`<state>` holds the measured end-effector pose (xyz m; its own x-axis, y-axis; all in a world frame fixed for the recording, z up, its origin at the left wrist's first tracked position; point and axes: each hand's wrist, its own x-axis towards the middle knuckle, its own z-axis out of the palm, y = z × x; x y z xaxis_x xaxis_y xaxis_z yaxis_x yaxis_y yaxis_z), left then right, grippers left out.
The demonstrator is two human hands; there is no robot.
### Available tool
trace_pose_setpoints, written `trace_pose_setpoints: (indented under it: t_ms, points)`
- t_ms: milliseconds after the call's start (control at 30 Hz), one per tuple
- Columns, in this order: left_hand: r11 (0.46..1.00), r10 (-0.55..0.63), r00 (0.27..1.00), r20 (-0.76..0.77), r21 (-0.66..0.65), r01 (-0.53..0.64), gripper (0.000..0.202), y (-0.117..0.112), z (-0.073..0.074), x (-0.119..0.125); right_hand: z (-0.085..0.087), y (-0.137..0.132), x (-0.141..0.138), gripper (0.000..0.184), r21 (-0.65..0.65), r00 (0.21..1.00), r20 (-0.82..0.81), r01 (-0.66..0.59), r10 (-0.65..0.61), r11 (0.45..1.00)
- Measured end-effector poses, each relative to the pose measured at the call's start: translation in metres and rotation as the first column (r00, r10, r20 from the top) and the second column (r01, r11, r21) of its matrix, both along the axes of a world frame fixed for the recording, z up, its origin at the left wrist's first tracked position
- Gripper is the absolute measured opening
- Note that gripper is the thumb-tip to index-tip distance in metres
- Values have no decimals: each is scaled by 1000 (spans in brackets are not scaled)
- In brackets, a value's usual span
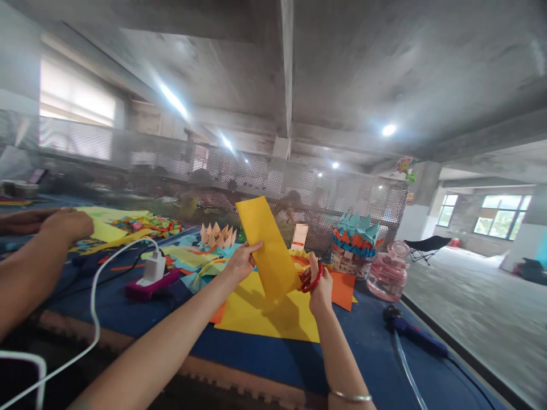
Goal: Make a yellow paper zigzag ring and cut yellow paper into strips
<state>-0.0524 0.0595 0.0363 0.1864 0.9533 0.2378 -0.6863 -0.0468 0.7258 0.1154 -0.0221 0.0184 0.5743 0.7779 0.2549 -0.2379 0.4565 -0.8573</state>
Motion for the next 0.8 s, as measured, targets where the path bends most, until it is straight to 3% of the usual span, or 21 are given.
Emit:
trace_pose_setpoints:
  t_ms: [100, 233, 333, 500, 667, 800]
  points:
    - [999, 48, 997, 67, -12, -47, 30, 1, 4, -3, 0, -1, 1, 47, -8, 999, 20, -27, 28, 1000]
    - [993, 117, 984, 137, -27, -114, 39, 3, 8, -8, 0, 2, 3, 49, 6, 995, -85, -55, 55, 998]
    - [988, 153, 973, 174, -42, -148, 38, 4, 11, -11, 0, 2, 1, 52, 15, 978, -95, -186, 186, 982]
    - [986, 168, 961, 219, -41, -163, 28, 6, 15, -14, -2, -4, -11, 48, -16, 918, 57, -393, 393, 920]
    - [988, 152, 965, 216, -27, -150, 30, 6, 13, -12, -3, -3, -15, 45, -1, 914, 99, -395, 393, 919]
    - [989, 151, 970, 189, -36, -147, 35, 4, 13, -10, -3, 3, -8, 46, 33, 975, -25, -222, 222, 975]
